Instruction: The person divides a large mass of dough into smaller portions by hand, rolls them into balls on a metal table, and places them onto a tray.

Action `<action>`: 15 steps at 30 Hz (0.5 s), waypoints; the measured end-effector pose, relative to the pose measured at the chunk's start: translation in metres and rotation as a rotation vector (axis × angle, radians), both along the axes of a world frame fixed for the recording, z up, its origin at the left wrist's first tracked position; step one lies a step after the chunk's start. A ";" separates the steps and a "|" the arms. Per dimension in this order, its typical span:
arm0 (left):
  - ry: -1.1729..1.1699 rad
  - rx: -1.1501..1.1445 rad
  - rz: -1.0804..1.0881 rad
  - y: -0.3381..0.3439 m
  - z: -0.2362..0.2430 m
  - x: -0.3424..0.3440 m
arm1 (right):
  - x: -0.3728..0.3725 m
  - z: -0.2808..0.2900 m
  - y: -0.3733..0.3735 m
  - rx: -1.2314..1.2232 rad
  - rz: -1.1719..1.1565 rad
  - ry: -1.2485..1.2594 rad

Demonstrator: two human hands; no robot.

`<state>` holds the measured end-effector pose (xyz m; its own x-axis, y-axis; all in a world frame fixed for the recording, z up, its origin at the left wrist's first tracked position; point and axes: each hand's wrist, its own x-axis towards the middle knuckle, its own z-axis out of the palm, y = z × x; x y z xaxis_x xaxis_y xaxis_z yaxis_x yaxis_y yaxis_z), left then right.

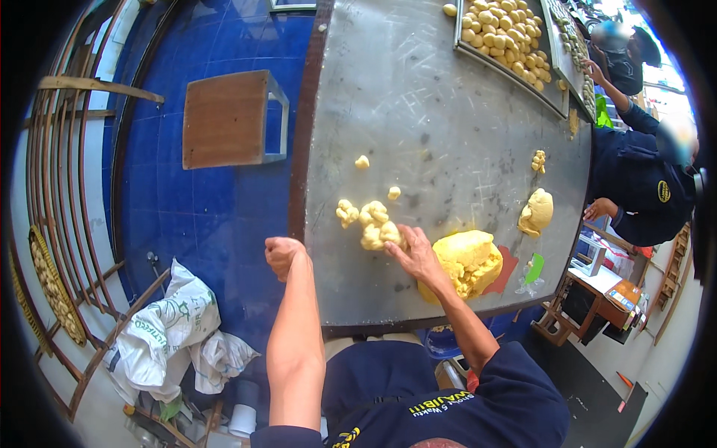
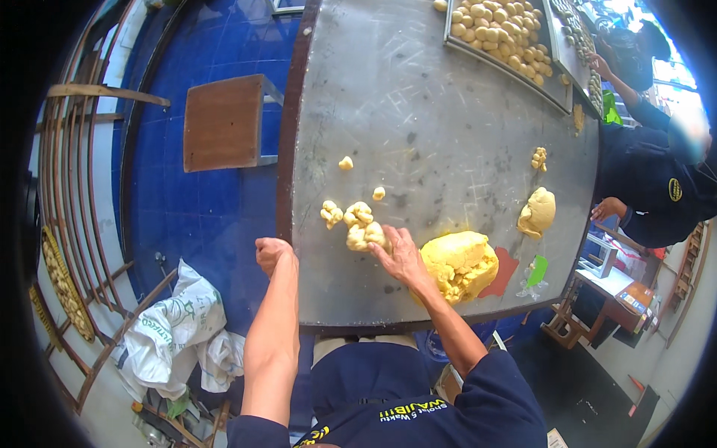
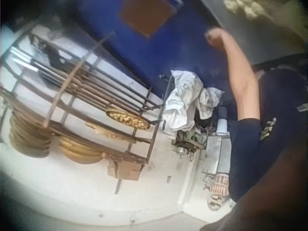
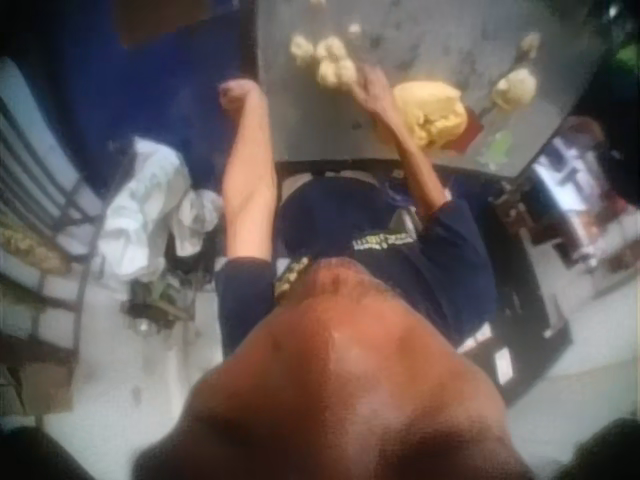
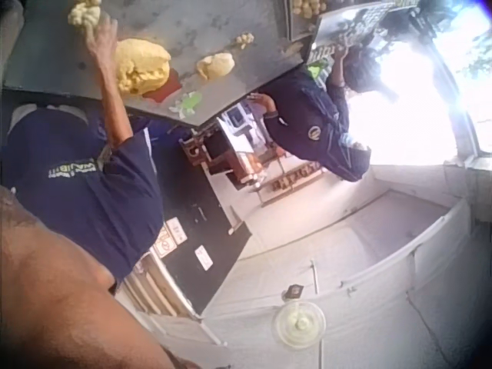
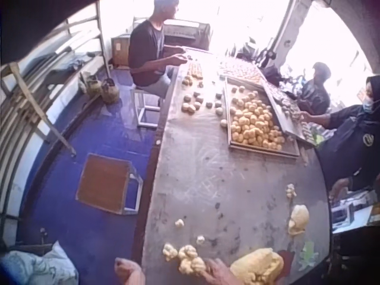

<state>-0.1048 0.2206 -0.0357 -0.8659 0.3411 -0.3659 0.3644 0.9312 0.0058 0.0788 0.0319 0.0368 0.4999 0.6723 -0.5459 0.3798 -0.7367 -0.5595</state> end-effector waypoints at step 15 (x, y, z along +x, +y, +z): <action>-0.170 0.065 -0.050 -0.005 -0.004 -0.014 | -0.021 -0.031 0.052 0.230 0.383 -0.234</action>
<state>-0.1185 0.2154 -0.0401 -0.7748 0.4104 -0.4809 0.3992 0.9074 0.1311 0.0579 0.0842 0.0060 0.2850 0.9213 -0.2646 0.7332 -0.3873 -0.5589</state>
